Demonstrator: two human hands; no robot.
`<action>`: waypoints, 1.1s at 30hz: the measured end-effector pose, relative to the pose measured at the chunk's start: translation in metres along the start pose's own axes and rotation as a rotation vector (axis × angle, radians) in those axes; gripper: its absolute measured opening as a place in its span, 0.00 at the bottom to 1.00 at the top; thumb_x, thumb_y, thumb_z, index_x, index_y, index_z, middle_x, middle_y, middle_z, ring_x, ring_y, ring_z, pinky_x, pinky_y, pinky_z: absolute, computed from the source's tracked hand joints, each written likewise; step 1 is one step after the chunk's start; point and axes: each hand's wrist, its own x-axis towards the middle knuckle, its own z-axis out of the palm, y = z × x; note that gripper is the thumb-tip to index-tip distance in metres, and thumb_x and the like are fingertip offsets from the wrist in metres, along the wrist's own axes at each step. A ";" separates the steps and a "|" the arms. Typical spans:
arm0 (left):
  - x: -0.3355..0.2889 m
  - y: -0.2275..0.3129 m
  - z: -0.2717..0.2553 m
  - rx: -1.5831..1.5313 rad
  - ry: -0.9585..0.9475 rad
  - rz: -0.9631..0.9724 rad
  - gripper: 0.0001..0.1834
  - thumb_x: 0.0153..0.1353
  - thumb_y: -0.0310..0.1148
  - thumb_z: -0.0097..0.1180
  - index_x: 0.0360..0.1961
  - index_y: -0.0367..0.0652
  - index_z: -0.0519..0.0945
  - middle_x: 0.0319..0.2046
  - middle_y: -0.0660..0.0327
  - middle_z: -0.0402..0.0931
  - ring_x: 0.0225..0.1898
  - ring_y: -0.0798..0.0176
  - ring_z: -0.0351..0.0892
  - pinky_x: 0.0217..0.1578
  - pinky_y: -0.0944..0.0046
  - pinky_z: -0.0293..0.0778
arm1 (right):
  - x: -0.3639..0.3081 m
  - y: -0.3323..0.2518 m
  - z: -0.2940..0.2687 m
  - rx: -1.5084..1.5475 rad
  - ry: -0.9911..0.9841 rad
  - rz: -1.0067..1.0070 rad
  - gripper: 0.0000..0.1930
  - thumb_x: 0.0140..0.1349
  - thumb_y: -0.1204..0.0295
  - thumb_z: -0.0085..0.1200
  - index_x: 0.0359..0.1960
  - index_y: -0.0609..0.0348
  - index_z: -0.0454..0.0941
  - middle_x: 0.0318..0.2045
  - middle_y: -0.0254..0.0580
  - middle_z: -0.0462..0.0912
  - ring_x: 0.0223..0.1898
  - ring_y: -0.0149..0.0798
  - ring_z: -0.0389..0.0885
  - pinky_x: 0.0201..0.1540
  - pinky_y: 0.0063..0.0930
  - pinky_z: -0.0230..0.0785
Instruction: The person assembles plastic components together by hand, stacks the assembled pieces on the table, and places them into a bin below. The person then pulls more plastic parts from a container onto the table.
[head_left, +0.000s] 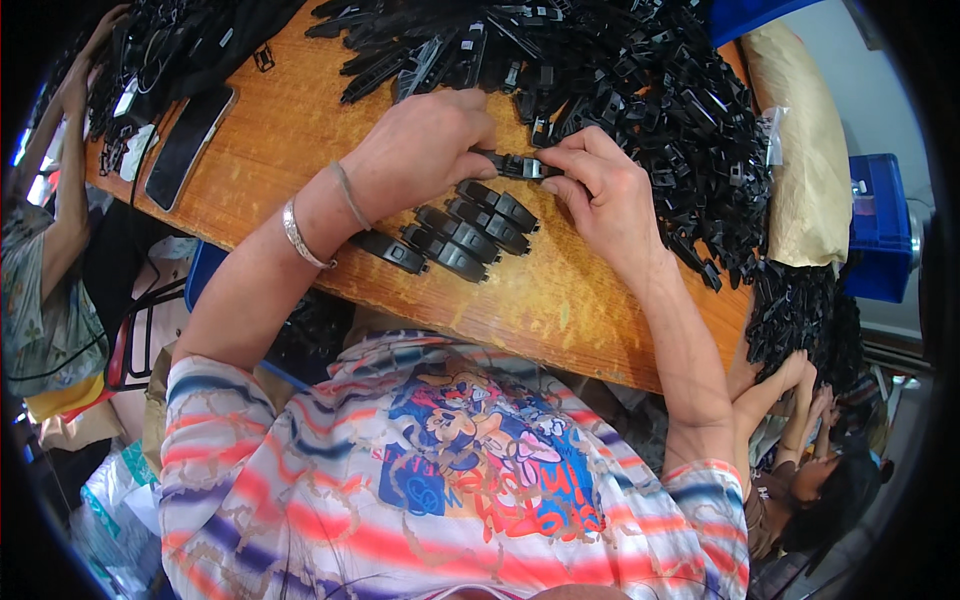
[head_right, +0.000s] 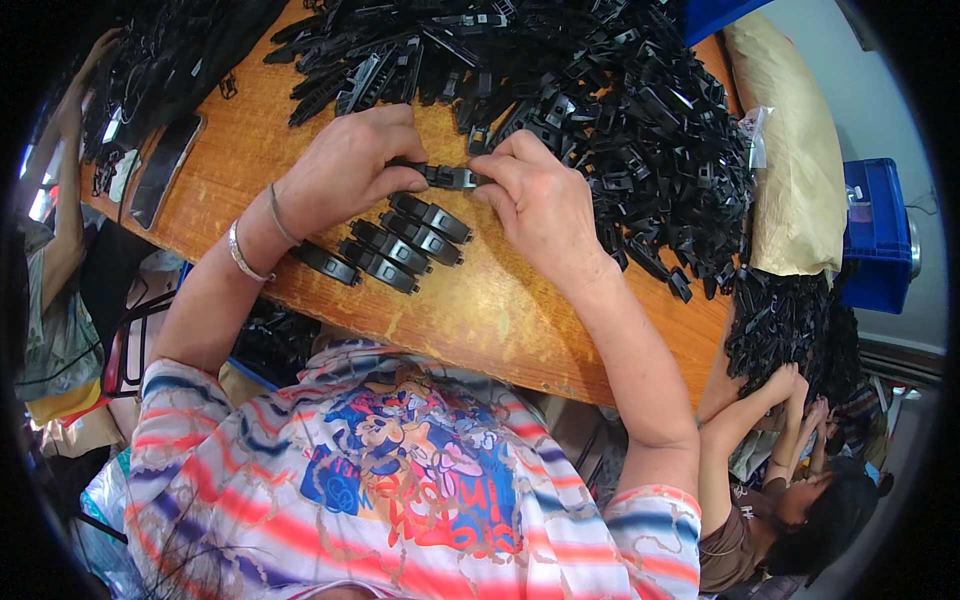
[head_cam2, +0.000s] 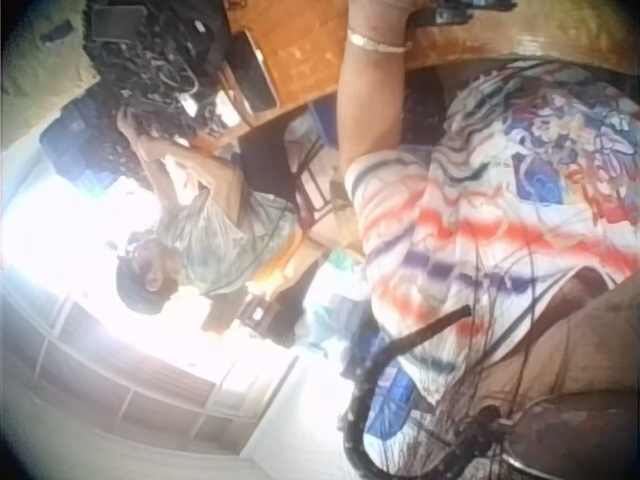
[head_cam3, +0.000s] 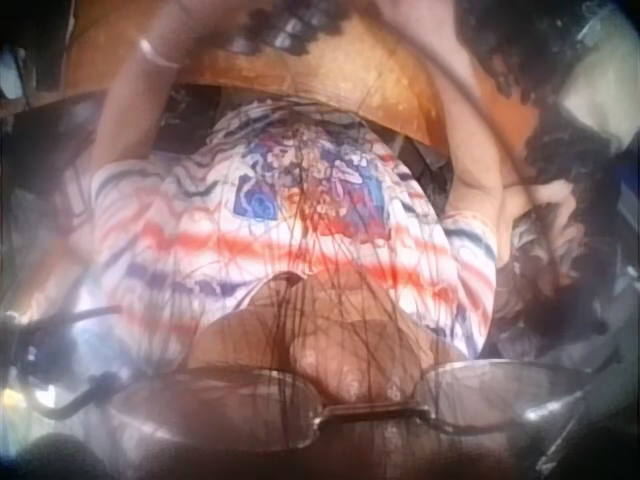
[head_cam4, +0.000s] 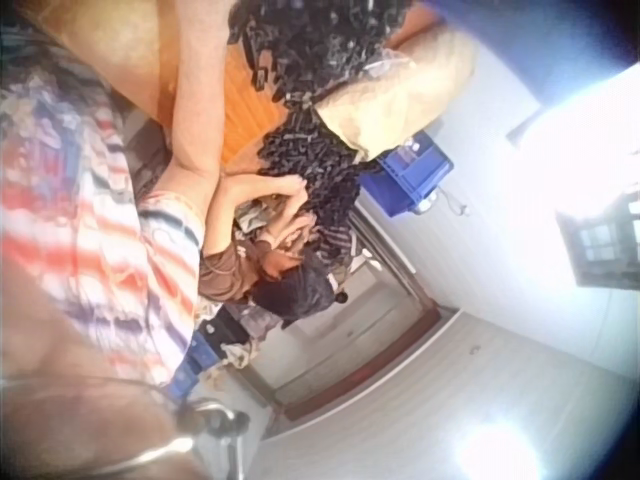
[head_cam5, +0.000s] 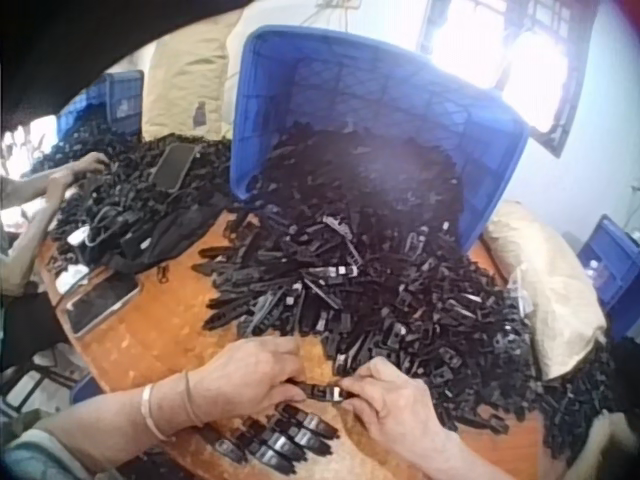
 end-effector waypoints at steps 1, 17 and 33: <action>0.000 -0.001 0.000 0.007 0.001 0.004 0.11 0.61 0.34 0.74 0.38 0.38 0.87 0.37 0.52 0.79 0.42 0.40 0.82 0.43 0.45 0.77 | 0.000 -0.001 0.001 0.001 0.012 0.008 0.13 0.62 0.77 0.72 0.49 0.59 0.91 0.43 0.42 0.86 0.40 0.48 0.91 0.42 0.39 0.84; 0.003 -0.002 -0.002 0.041 0.010 -0.027 0.12 0.61 0.34 0.74 0.37 0.36 0.86 0.39 0.51 0.80 0.43 0.40 0.82 0.43 0.46 0.78 | 0.012 -0.003 0.013 -0.083 0.090 -0.105 0.15 0.58 0.81 0.74 0.48 0.62 0.89 0.42 0.43 0.85 0.38 0.46 0.90 0.39 0.34 0.83; 0.000 -0.003 -0.002 0.051 0.036 -0.011 0.11 0.62 0.32 0.73 0.38 0.37 0.85 0.39 0.52 0.79 0.44 0.41 0.83 0.44 0.46 0.78 | -0.006 -0.008 -0.001 -0.069 0.086 -0.015 0.13 0.62 0.77 0.72 0.49 0.58 0.88 0.44 0.42 0.85 0.39 0.50 0.90 0.39 0.41 0.85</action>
